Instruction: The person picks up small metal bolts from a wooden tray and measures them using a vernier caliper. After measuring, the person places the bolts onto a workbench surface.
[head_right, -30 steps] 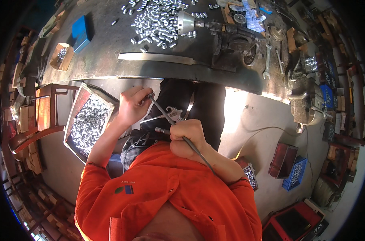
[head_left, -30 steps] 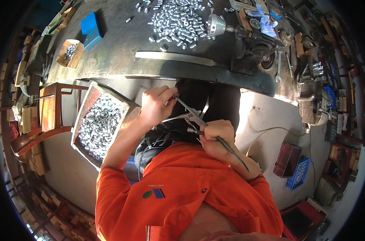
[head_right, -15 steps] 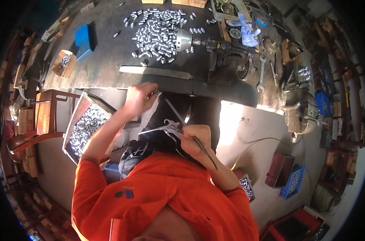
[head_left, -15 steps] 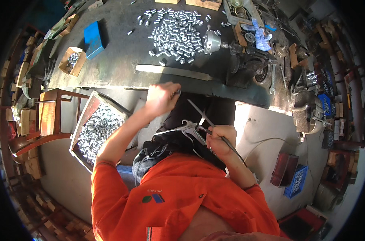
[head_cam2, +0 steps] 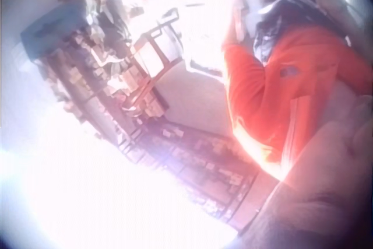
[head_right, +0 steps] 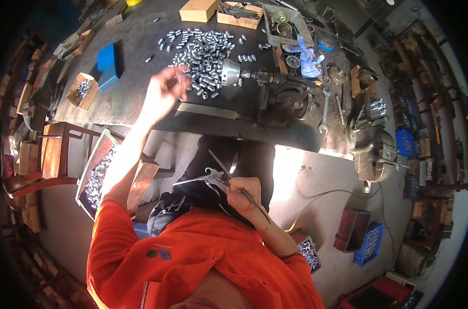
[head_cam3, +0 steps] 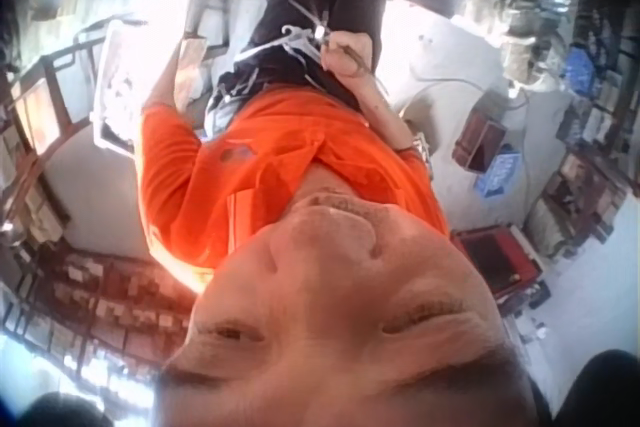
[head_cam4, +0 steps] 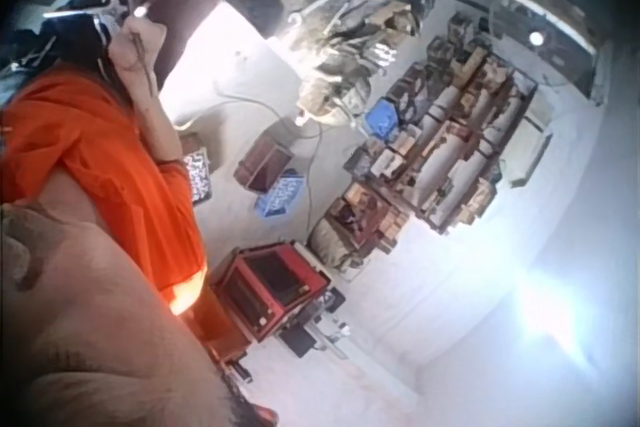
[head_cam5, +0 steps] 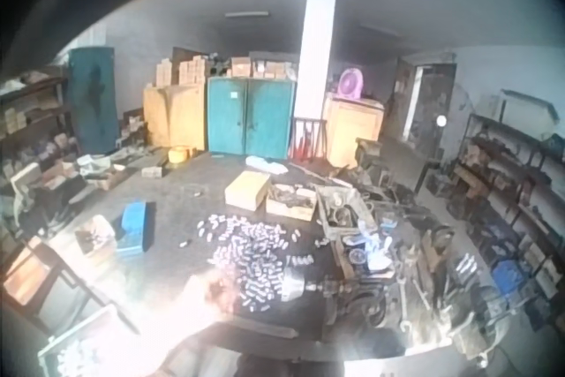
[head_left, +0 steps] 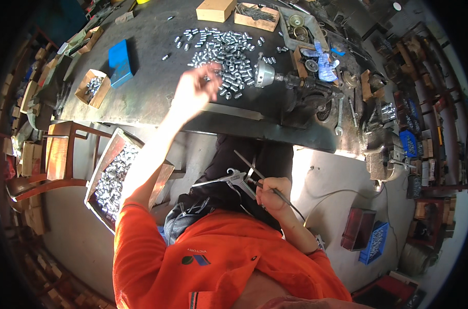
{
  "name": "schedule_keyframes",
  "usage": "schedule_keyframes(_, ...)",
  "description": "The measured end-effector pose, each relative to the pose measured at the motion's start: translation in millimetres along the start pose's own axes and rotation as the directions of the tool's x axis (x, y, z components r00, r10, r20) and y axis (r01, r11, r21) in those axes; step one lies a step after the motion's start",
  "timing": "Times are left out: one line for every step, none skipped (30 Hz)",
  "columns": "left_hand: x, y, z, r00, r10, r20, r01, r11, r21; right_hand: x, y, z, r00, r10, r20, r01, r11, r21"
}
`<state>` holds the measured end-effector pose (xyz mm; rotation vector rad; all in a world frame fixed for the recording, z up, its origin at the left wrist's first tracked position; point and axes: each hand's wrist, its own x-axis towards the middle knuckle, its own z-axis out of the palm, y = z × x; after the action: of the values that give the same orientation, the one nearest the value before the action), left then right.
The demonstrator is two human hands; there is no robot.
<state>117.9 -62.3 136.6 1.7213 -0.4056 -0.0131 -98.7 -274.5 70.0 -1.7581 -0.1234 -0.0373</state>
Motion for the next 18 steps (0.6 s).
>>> schedule_keyframes(-24,2,5,0.995,-0.060,0.080,0.061,0.998,-0.008,2,-4,-1,1.000,-0.007,0.004,0.007,0.999,-0.047)
schedule_keyframes(-48,5,9,0.979,-0.086,0.186,0.092,0.995,-0.024,4,-2,0,1.000,0.006,-0.005,-0.007,0.995,-0.098)
schedule_keyframes(-72,1,11,0.965,-0.118,0.234,0.134,0.989,-0.055,11,-4,0,0.999,-0.010,0.030,0.008,0.999,0.046)
schedule_keyframes(-90,-1,16,0.930,-0.222,0.293,0.271,0.952,-0.141,16,-8,0,0.998,-0.017,0.057,0.007,0.983,0.183)
schedule_keyframes(-108,4,22,0.898,-0.280,0.339,0.347,0.925,-0.154,18,-11,2,0.997,-0.018,0.069,0.008,0.989,0.146)
schedule_keyframes(-121,12,30,0.865,-0.326,0.382,0.411,0.897,-0.166,21,-12,4,0.996,-0.028,0.082,0.019,0.994,0.106)
schedule_keyframes(-131,12,36,0.852,-0.326,0.410,0.449,0.857,-0.252,22,-10,6,0.996,-0.040,0.077,0.035,0.997,0.065)
schedule_keyframes(-140,10,43,0.840,-0.323,0.435,0.485,0.808,-0.336,20,-11,7,0.997,-0.054,0.055,0.053,0.999,0.008)
schedule_keyframes(-147,9,50,0.836,-0.337,0.433,0.496,0.803,-0.331,22,-12,10,0.996,-0.080,0.042,0.082,0.995,-0.048)
schedule_keyframes(-152,8,56,0.843,-0.335,0.421,0.507,0.756,-0.414,24,-14,15,0.993,-0.112,0.039,0.115,0.989,-0.092)
schedule_keyframes(-151,8,61,0.857,-0.314,0.408,0.477,0.781,-0.402,24,-24,20,0.994,-0.109,0.014,0.110,0.993,-0.035)
schedule_keyframes(-151,8,65,0.870,-0.299,0.392,0.450,0.806,-0.384,24,-31,29,0.997,-0.063,-0.041,0.067,0.992,0.110)
schedule_keyframes(-150,7,68,0.872,-0.310,0.379,0.461,0.780,-0.422,24,-35,33,1.000,-0.012,-0.009,0.014,0.960,0.278)
schedule_keyframes(-150,5,69,0.874,-0.322,0.365,0.470,0.753,-0.462,25,-36,31,0.998,0.042,0.037,-0.054,0.899,0.434)
schedule_keyframes(-149,5,70,0.875,-0.308,0.374,0.471,0.724,-0.505,24,-33,28,0.995,0.076,0.066,-0.097,0.900,0.426)
schedule_keyframes(-149,5,71,0.876,-0.289,0.386,0.469,0.693,-0.547,22,-29,24,0.990,0.111,0.088,-0.137,0.900,0.413)
schedule_keyframes(-150,6,66,0.877,-0.274,0.394,0.466,0.684,-0.561,20,-20,22,0.982,0.163,0.095,-0.188,0.903,0.386)
schedule_keyframes(-151,6,62,0.893,-0.257,0.371,0.437,0.696,-0.569,22,-20,23,0.983,0.144,0.116,-0.180,0.893,0.412)
